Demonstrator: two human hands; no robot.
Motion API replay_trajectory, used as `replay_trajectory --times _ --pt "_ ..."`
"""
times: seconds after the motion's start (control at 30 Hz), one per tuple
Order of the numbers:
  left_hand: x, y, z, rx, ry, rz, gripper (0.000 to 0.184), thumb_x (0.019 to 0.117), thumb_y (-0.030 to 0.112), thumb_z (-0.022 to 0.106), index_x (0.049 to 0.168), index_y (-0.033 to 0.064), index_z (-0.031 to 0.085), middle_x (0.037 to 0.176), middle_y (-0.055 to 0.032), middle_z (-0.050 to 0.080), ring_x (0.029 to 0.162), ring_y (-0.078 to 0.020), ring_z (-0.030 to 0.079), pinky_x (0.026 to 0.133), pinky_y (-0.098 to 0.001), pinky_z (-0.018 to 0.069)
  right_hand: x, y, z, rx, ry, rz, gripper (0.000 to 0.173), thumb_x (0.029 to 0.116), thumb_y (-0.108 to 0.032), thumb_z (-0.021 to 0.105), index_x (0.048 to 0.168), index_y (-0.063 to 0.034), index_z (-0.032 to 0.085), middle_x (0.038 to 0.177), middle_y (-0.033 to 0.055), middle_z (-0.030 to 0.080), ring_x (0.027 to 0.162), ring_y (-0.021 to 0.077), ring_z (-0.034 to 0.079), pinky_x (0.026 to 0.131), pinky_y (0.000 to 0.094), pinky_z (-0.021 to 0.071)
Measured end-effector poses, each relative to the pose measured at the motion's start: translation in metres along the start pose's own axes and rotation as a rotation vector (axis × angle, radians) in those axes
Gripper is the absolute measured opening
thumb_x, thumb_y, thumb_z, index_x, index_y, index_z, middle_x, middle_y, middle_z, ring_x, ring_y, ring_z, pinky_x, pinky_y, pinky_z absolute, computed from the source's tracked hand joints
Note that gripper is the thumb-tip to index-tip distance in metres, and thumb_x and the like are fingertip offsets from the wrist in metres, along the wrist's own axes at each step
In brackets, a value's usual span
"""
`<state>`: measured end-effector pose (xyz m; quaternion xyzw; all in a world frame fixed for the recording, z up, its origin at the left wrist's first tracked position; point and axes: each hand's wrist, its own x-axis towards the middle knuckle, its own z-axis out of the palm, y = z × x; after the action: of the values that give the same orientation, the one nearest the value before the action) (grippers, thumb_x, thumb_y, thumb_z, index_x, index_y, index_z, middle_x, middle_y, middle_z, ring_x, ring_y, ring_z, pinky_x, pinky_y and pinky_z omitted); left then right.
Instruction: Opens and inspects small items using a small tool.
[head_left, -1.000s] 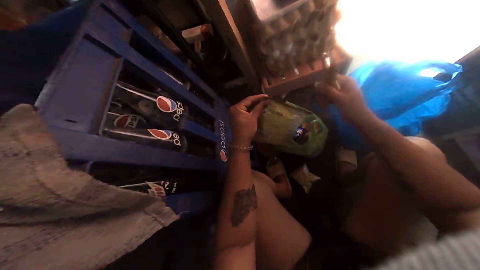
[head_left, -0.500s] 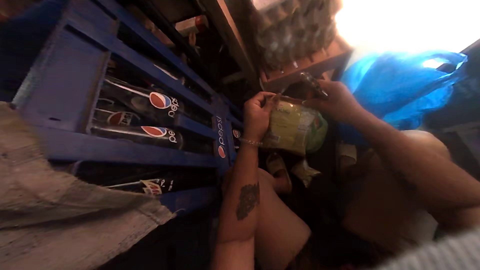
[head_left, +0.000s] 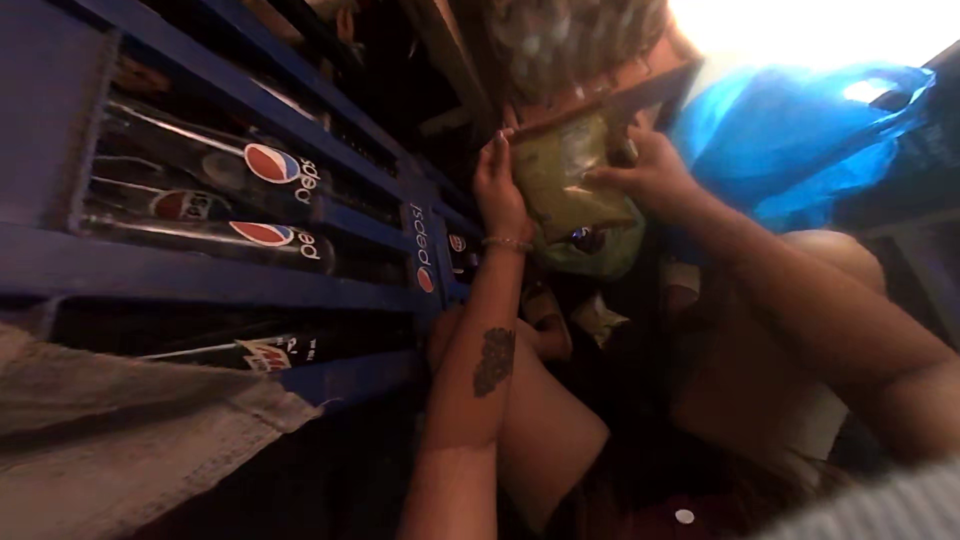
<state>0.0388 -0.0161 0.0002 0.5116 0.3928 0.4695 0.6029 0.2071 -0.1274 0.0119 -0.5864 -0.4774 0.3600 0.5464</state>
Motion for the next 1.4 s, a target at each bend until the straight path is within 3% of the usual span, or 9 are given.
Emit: replay_trajectory --times 0.1,0.2,0.4,0.53,0.67,0.77,1.03,1.2,1.4 --pt "0.008 -0.025 0.001 0.144 -0.042 -0.163 0.048 0.1142 0.032 0.024 0.145 0.0005 0.042 0.121 -0.0141 0.063 0.100 -0.0192 0.067 0.085 -0.0369 0.0570 0.012 0.011 -0.018 -0.172 0.124 -0.032 0.039 0.0869 -0.016 0.081 0.119 -0.0009 0.063 0.102 0.0063 0.070 0.090 0.0069 0.068 0.085 0.0283 0.0583" --pt "0.001 -0.066 0.000 0.774 -0.422 -0.227 0.044 0.1097 0.026 0.047 0.135 -0.0095 0.053 0.128 -0.0275 0.062 0.118 -0.0355 0.063 0.103 -0.0512 0.0499 0.022 0.019 -0.034 -0.406 0.221 -0.040 0.047 0.0884 -0.022 0.079 0.125 0.0002 0.061 0.111 0.0150 0.069 0.100 0.0189 0.068 0.093 0.0408 0.0545" --pt "-0.056 -0.142 0.015 1.460 -1.111 -0.036 0.086 0.0911 0.040 0.077 0.159 0.0070 0.036 0.162 -0.0240 0.033 0.155 -0.0437 0.015 0.118 -0.0756 0.0011 0.033 0.025 -0.035 -0.635 -0.014 0.022 0.043 0.0892 -0.018 0.078 0.127 -0.0035 0.063 0.114 0.0202 0.069 0.105 0.0359 0.067 0.094 0.0607 0.0509" --pt "-0.054 -0.152 0.000 1.589 -1.407 -0.094 0.058 0.1005 0.035 0.065 0.154 0.0225 0.048 0.153 -0.0227 0.047 0.144 -0.0472 0.038 0.115 -0.0762 0.0149 0.029 0.043 -0.022 -0.804 -0.398 0.077 0.031 0.0932 -0.017 0.073 0.122 -0.0076 0.068 0.113 0.0203 0.070 0.107 0.0415 0.066 0.090 0.0678 0.0491" --pt "-0.055 -0.130 0.006 1.671 -1.278 -0.231 0.046 0.1041 0.021 0.058 0.148 0.0088 0.053 0.151 -0.0226 0.050 0.140 -0.0459 0.044 0.115 -0.0707 0.0277 0.033 0.067 -0.001 -0.923 -0.656 0.254 0.030 0.0955 -0.019 0.071 0.124 -0.0096 0.070 0.117 0.0210 0.069 0.111 0.0435 0.065 0.092 0.0693 0.0482" --pt "-0.049 -0.139 -0.005 1.694 -1.083 -0.283 0.051 0.1012 0.009 0.059 0.149 -0.0012 0.047 0.157 -0.0266 0.039 0.148 -0.0486 0.030 0.120 -0.0710 0.0140 0.039 0.076 0.010 -0.932 -0.591 0.277 0.030 0.0973 -0.021 0.069 0.125 -0.0084 0.068 0.116 0.0225 0.069 0.111 0.0449 0.065 0.090 0.0695 0.0484" --pt "-0.057 -0.077 0.007 1.540 -0.643 -0.539 0.049 0.1026 0.019 0.058 0.146 -0.0028 0.050 0.153 -0.0230 0.047 0.145 -0.0367 0.042 0.119 -0.0520 0.0331 0.053 0.114 0.035 -0.544 -0.518 0.376 0.031 0.0940 -0.012 0.072 0.120 0.0019 0.066 0.106 0.0233 0.067 0.093 0.0357 0.066 0.083 0.0569 0.0524" --pt "-0.055 -0.108 0.000 1.759 -0.961 -0.562 0.045 0.1070 0.016 0.048 0.147 -0.0042 0.048 0.158 -0.0253 0.040 0.151 -0.0463 0.027 0.120 -0.0714 0.0079 0.052 0.137 0.051 -0.686 -0.500 0.403 0.033 0.0942 -0.016 0.071 0.123 0.0005 0.066 0.118 0.0271 0.066 0.110 0.0449 0.064 0.092 0.0663 0.0499" --pt "-0.042 -0.116 0.000 1.768 -1.038 -0.524 0.041 0.1044 0.014 0.053 0.143 -0.0004 0.055 0.150 -0.0244 0.051 0.145 -0.0486 0.037 0.116 -0.0786 0.0045 0.032 0.182 0.093 -0.857 -0.499 0.437 0.031 0.0984 -0.019 0.064 0.127 -0.0060 0.066 0.123 0.0258 0.066 0.114 0.0477 0.063 0.090 0.0698 0.0495"
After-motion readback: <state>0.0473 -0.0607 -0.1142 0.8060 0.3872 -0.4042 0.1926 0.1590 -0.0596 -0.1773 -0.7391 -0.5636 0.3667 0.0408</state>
